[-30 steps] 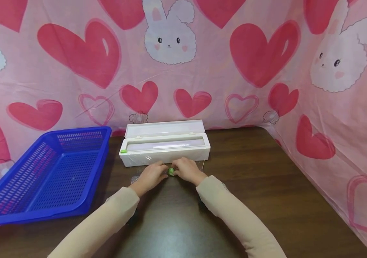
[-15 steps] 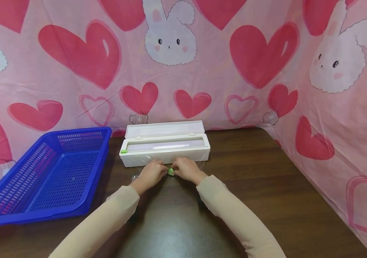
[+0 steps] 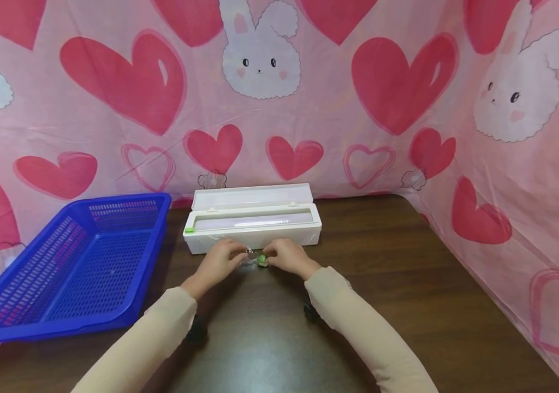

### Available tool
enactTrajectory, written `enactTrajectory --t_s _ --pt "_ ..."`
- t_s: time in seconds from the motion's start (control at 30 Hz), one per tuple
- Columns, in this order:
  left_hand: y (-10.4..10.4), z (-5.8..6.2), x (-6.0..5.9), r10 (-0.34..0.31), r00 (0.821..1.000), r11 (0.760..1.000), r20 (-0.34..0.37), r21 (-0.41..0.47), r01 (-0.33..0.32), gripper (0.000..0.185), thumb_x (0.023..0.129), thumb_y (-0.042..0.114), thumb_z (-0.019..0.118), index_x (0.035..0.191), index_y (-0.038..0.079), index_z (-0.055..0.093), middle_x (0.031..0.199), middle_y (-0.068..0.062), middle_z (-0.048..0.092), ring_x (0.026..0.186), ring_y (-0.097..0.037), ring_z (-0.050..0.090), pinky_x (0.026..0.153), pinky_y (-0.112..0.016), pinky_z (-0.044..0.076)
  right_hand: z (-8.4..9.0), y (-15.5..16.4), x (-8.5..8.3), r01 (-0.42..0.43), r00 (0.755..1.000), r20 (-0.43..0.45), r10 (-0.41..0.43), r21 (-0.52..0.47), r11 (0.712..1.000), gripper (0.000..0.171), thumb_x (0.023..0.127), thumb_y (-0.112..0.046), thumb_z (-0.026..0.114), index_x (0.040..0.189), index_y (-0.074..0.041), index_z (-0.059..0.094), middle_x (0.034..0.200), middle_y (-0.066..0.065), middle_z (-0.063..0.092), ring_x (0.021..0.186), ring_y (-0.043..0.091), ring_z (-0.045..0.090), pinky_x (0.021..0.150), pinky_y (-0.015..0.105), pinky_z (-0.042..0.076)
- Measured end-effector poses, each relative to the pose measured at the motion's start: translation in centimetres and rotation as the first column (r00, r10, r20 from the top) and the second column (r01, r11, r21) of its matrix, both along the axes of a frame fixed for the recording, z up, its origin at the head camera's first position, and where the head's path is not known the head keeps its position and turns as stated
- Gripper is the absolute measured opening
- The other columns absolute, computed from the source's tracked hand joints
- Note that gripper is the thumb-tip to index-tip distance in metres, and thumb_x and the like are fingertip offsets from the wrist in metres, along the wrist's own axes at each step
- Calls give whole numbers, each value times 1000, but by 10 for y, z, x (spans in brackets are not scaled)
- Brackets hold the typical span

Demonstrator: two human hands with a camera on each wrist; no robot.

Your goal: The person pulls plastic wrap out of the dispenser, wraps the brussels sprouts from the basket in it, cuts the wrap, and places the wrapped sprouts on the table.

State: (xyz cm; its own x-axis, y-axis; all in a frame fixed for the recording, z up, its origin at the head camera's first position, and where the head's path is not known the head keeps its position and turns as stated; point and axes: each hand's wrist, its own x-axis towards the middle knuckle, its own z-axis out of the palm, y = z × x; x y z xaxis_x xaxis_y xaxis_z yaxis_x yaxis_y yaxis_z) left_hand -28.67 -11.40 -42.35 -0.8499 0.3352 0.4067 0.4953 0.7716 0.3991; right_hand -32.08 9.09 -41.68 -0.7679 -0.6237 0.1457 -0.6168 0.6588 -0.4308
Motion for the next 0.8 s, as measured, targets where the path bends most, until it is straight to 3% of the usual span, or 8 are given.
enactTrajectory --t_s 0.17,0.3,0.37,0.57,0.73,0.8 --pt "-16 9 2 112 986 977 -120 192 -87 19 81 11 70 97 1 68 86 -10 64 79 -25 58 72 -39 47 14 -2 -1 -3 997 72 10 -90 996 22 83 -10 68 102 -1 69 94 6 67 87 19 61 75 33 48" --pt "-29 13 3 246 945 932 -217 322 -168 26 78 8 73 100 -2 64 87 -15 60 80 -31 54 70 -42 44 27 -9 -5 10 989 149 16 -170 985 23 84 -11 67 104 0 68 86 2 66 73 13 58 63 28 48" --pt "-34 13 3 318 920 906 -230 360 -223 32 77 9 74 104 -2 62 92 -16 59 84 -32 51 71 -43 43 32 -15 -7 -6 991 132 31 -189 982 23 84 -12 67 104 0 68 85 2 66 71 12 58 61 27 47" --pt "-46 5 1 464 877 804 -122 473 -360 48 76 10 75 115 -5 53 107 -21 51 97 -36 43 80 -44 36 45 -38 -17 -52 996 53 65 -218 974 20 84 -11 67 100 0 69 84 3 66 73 15 59 66 26 48" --pt "-53 -3 1 524 851 712 -21 559 -424 56 76 11 75 121 -7 46 115 -25 45 106 -39 39 90 -46 31 53 -62 -23 -50 998 26 57 -232 971 22 83 -15 68 101 -3 68 83 2 64 75 14 57 68 25 46" --pt "-56 -5 1 530 848 686 14 581 -438 58 77 11 74 124 -9 44 117 -26 44 110 -40 38 94 -46 29 55 -72 -25 -45 998 29 53 -240 970 25 84 -17 68 104 -3 68 84 2 64 77 14 56 67 25 46"
